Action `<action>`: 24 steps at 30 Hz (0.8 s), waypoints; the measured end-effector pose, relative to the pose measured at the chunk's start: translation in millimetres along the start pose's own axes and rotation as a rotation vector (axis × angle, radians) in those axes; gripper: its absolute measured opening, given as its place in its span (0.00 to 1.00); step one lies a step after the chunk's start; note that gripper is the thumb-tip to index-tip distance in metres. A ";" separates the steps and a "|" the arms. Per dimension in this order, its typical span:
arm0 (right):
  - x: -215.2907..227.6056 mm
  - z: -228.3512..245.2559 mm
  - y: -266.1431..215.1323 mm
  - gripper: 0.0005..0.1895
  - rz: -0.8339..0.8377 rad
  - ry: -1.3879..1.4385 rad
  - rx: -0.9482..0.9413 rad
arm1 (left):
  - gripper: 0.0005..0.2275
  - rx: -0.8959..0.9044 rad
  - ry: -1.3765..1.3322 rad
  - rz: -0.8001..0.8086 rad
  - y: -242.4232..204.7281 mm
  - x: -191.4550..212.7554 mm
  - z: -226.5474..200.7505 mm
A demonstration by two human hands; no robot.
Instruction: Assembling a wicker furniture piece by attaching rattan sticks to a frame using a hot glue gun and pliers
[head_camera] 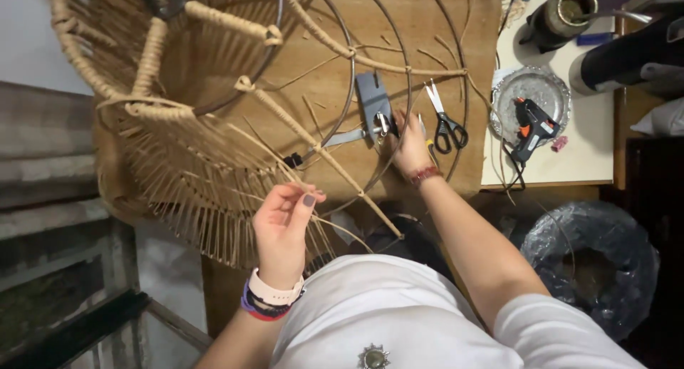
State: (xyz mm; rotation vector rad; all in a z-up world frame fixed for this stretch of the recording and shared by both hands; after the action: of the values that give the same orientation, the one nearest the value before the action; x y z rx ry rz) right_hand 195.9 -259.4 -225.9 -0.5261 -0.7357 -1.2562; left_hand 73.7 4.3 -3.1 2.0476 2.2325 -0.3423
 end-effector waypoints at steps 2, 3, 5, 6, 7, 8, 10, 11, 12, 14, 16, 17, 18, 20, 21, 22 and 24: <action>9.2 -30.0 -32.5 0.28 -0.074 -0.273 -0.084 | 0.07 -0.010 0.012 0.005 0.2 0.3 2.8; 15.2 -43.9 -49.2 0.25 -0.143 -0.547 -0.164 | 0.07 -0.021 0.022 0.004 -0.1 1.0 3.9; 12.8 -54.0 -75.9 0.34 0.003 -0.622 -0.314 | 0.07 -0.033 0.015 -0.007 0.1 -1.1 2.9; 8.5 -62.5 -92.6 0.45 0.154 -0.689 -0.465 | 0.07 -0.043 0.010 -0.021 -1.7 -1.1 2.2; 4.7 -67.3 -93.6 0.45 0.154 -0.690 -0.464 | 0.07 -0.042 0.009 -0.021 -0.3 -3.1 0.3; 0.0 -73.6 -94.5 0.46 0.190 -0.676 -0.478 | 0.08 -0.065 0.005 -0.019 0.6 -5.5 -2.5; 8.0 -67.4 -87.7 0.46 0.226 -0.664 -0.482 | 0.09 -0.092 0.001 -0.025 2.4 -8.2 -8.7; 16.7 -61.1 -82.7 0.42 0.341 -0.589 -0.582 | 0.05 -0.128 0.078 -0.026 3.3 -8.8 -14.7; 20.8 -51.1 -76.7 0.39 0.457 -0.505 -0.674 | 0.05 -0.165 0.163 -0.030 3.6 -6.8 -22.6; 19.3 -105.8 -80.1 0.36 0.516 -0.340 -0.797 | 0.04 -0.186 0.191 -0.043 1.8 -3.6 -19.0; 28.0 -111.6 -90.0 0.36 0.578 -0.172 -0.910 | 0.04 -0.210 0.222 -0.059 0.6 1.4 -20.4; 43.7 -90.2 -97.3 0.30 0.499 -0.030 -0.884 | 0.03 -0.230 0.219 -0.054 -0.2 2.2 -22.6; 62.9 -71.1 -104.8 0.28 0.418 0.108 -0.858 | 0.03 -0.250 0.211 -0.048 0.1 1.4 -23.9; 101.5 -35.1 -98.7 0.22 0.448 -0.010 -0.711 | 0.03 -0.259 0.220 -0.064 -2.3 7.1 -26.1; 122.5 -16.3 -96.4 0.17 0.469 -0.125 -0.579 | 0.03 -0.258 0.222 -0.066 -3.9 8.0 -25.3; 137.4 11.8 -92.4 0.17 0.473 -0.136 -0.572 | 0.03 -0.260 0.215 -0.078 -6.5 8.2 -29.0; 159.4 90.0 -79.2 0.22 0.524 -0.087 -0.096 | 0.02 -0.301 0.348 -0.123 -12.0 8.7 -39.8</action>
State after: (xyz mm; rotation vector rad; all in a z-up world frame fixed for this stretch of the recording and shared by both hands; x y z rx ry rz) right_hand 122.3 -318.4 -50.1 -0.7975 -0.5603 -0.7843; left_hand 64.3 20.9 34.9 1.9320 2.4208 0.3526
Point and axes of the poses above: each hand's wrist, its own y-axis towards the middle knuckle, its own x-axis out of the back of the hand, z = x × y, the point moved 5 cm from there along y, towards the middle knuckle, and after that the axes turned 11 degrees about z, right-handed, at the moved point
